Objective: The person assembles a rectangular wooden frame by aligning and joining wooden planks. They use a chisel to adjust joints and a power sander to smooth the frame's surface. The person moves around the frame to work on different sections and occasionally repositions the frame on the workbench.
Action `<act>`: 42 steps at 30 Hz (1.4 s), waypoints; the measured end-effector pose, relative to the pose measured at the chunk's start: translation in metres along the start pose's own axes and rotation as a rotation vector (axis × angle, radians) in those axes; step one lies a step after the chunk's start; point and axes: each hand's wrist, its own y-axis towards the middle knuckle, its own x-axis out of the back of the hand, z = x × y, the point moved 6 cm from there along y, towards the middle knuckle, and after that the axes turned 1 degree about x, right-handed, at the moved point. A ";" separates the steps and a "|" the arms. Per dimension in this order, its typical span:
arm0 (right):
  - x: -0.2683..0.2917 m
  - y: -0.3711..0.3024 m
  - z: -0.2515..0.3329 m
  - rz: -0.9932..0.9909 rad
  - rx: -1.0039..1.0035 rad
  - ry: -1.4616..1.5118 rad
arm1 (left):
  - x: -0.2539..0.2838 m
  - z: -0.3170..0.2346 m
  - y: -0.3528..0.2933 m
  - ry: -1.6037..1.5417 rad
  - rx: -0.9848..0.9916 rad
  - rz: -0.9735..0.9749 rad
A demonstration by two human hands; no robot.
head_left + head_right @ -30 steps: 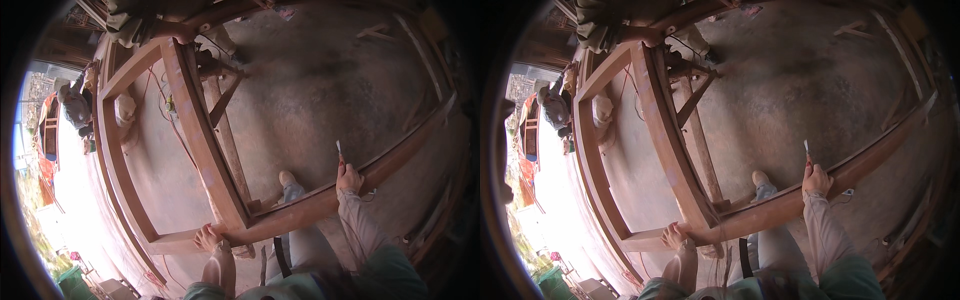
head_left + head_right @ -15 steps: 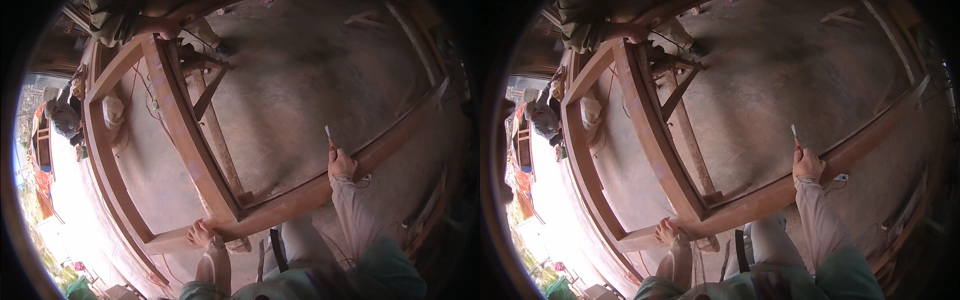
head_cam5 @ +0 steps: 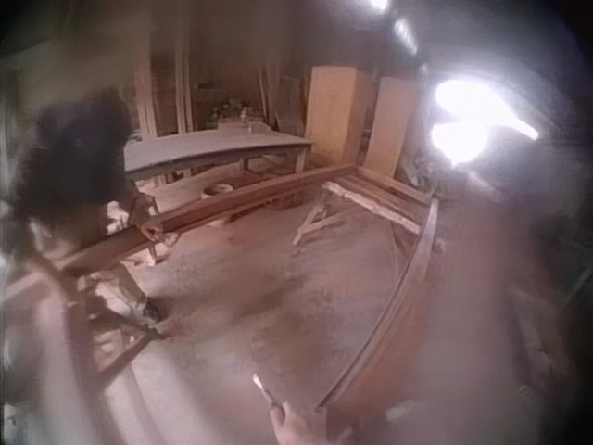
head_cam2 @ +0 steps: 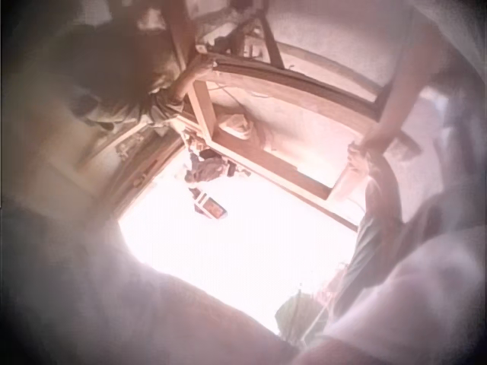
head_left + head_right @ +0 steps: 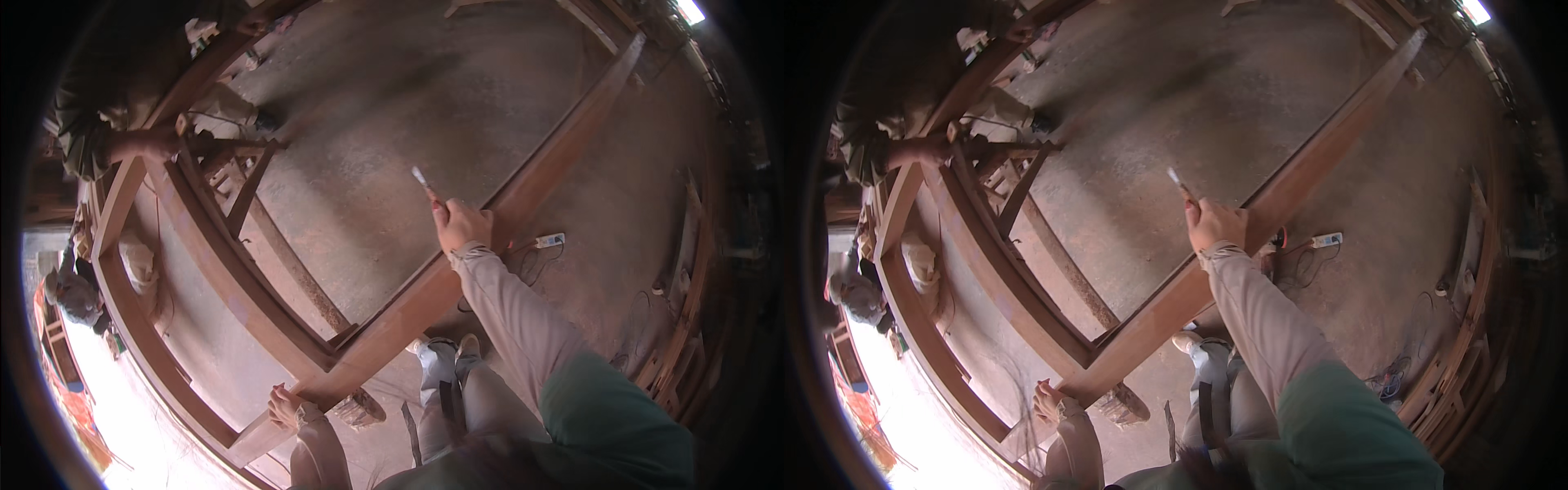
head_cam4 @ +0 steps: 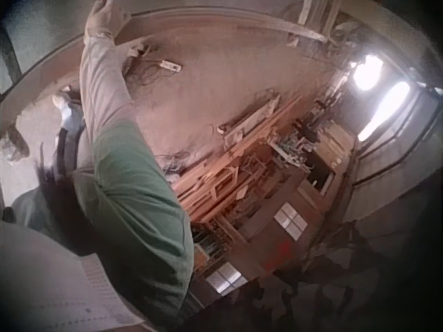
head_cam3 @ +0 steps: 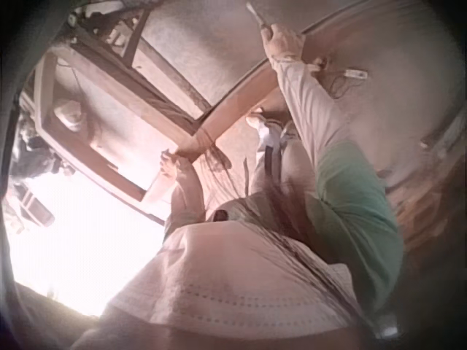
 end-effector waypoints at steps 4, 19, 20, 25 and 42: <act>0.011 -0.006 0.001 -0.078 0.168 0.246 | 0.011 -0.008 -0.003 0.039 0.057 0.037; 0.047 -0.474 -0.465 0.986 -0.582 -0.155 | 0.053 0.013 -0.105 0.178 -0.684 -0.031; 0.056 -0.492 -0.508 0.881 -0.682 -0.145 | 0.025 0.034 -0.116 0.059 -0.730 0.294; 0.117 -0.456 -0.523 0.531 -0.830 0.232 | -0.044 0.153 -0.252 -0.046 -0.857 1.080; 0.140 -0.505 -0.470 0.750 -0.723 0.178 | 0.019 0.286 -0.322 -0.461 -0.549 0.862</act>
